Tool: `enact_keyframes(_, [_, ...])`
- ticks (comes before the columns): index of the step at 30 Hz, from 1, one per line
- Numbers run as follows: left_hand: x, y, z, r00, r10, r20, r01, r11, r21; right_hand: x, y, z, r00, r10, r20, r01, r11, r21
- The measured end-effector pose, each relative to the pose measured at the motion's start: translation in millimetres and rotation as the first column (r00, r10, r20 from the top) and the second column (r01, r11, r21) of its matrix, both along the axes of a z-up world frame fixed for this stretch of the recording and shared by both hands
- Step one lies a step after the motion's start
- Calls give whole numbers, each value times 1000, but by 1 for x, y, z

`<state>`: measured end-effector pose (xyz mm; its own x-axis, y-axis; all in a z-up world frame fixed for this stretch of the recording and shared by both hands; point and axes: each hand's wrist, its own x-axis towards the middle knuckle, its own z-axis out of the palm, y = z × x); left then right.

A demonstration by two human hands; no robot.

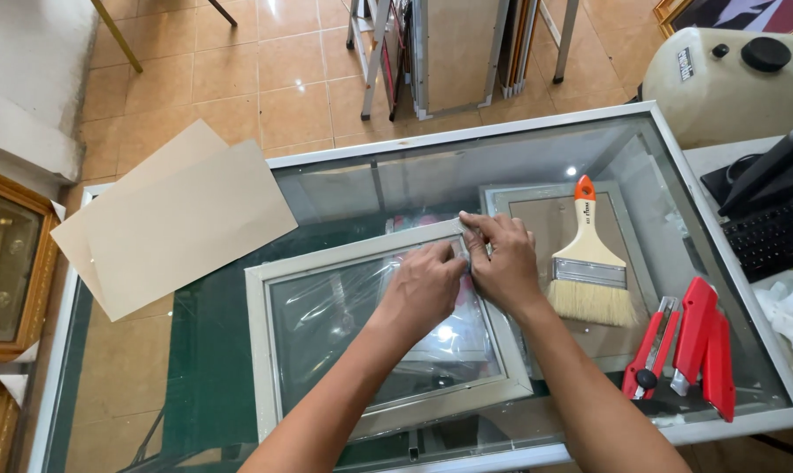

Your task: Cleaning the glass and surfaces of a picture frame using a rag and a brush.

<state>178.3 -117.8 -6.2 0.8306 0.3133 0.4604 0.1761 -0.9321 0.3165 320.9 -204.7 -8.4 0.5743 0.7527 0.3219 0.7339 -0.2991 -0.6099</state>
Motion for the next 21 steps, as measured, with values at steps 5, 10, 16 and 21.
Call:
enact_keyframes(5, [-33,-32,34,967,-224,-118,198,959,-201,-2,2,4,1000,1,-9,-2,998,-70])
enact_keyframes(10, [-54,-55,47,828,-487,-276,367,844,-390,-4,3,5,1000,-2,-20,0,994,-114])
enact_keyframes(16, [-39,-40,81,570,-552,-608,333,832,-443,-5,3,6,999,25,41,-19,990,-142])
enact_keyframes(21, [-14,18,35,889,-95,-447,98,995,-18,-7,4,12,1000,15,18,-12,983,-181])
